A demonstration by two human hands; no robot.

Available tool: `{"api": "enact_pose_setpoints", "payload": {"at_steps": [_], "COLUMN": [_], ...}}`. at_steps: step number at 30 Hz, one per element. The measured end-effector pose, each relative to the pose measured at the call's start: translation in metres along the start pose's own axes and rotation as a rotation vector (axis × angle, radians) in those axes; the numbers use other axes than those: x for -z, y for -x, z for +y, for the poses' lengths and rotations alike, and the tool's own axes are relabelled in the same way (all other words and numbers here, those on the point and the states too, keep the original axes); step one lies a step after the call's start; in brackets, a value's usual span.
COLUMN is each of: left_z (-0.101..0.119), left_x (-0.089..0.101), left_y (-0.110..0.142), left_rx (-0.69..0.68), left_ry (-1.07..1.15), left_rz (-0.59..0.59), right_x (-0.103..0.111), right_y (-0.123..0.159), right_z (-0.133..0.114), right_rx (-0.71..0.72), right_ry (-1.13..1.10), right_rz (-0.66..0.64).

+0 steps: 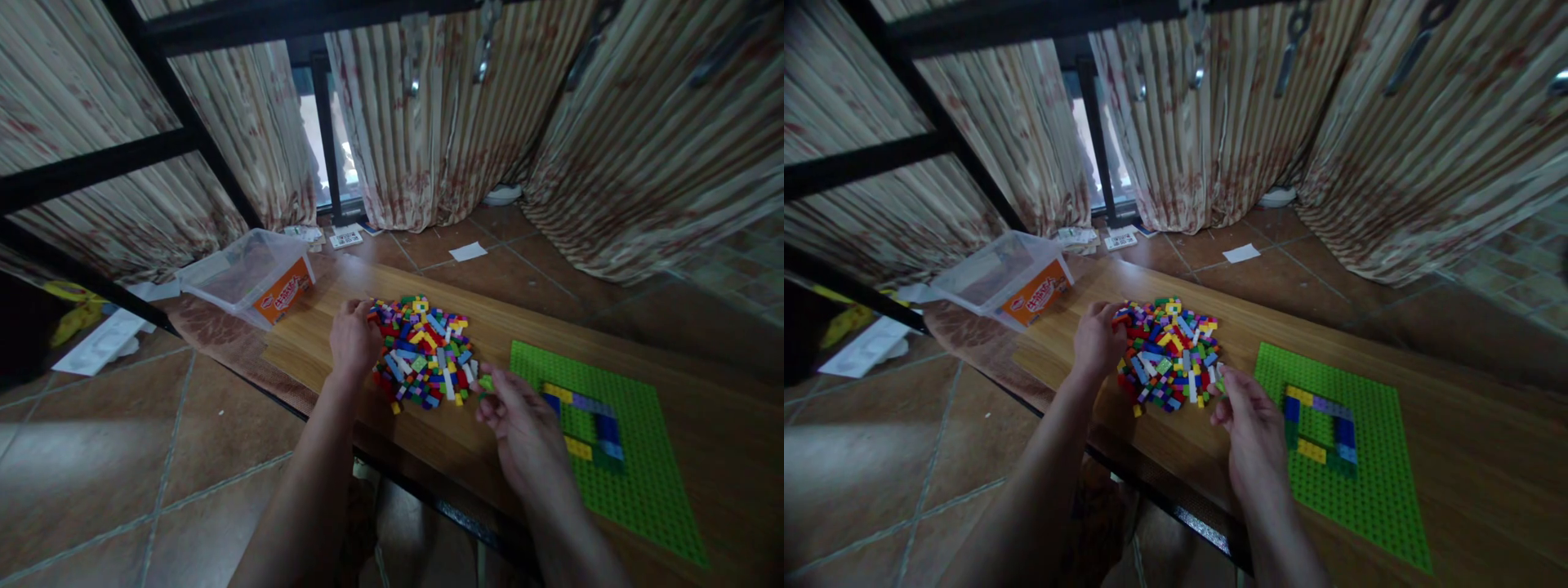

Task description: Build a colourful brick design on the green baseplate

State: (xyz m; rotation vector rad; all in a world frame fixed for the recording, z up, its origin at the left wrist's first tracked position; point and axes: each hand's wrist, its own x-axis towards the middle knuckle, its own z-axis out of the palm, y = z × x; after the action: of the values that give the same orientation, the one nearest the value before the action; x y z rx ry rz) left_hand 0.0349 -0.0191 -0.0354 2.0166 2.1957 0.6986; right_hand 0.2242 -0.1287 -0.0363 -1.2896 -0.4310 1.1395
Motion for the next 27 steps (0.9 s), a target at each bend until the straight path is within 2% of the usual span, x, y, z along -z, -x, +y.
{"api": "enact_pose_setpoints", "payload": {"at_steps": [6,13,23,27], "left_z": [0.0031,0.0011,-0.0022,-0.0002], "left_x": [-0.0126,-0.0077,-0.0071,-0.0049], "left_y": [-0.0046,-0.0041,-0.0045,-0.0061], "left_rx": [-0.006,-0.004,0.047,0.102], "left_ry": [-0.020,-0.047,-0.037,0.095], "left_rz": [-0.035,-0.061,-0.032,0.002], "right_x": [0.0028,0.0044,0.0033,0.0026], "right_y": [-0.0013,-0.0023,-0.0026,-0.0025], "right_z": [0.0030,0.0029,0.0011,0.0017], "right_rx": [-0.033,-0.037,-0.061,-0.053], "right_ry": [-0.047,-0.045,-0.063,-0.041], "right_rz": [-0.041,-0.065,-0.061,-0.061]}}
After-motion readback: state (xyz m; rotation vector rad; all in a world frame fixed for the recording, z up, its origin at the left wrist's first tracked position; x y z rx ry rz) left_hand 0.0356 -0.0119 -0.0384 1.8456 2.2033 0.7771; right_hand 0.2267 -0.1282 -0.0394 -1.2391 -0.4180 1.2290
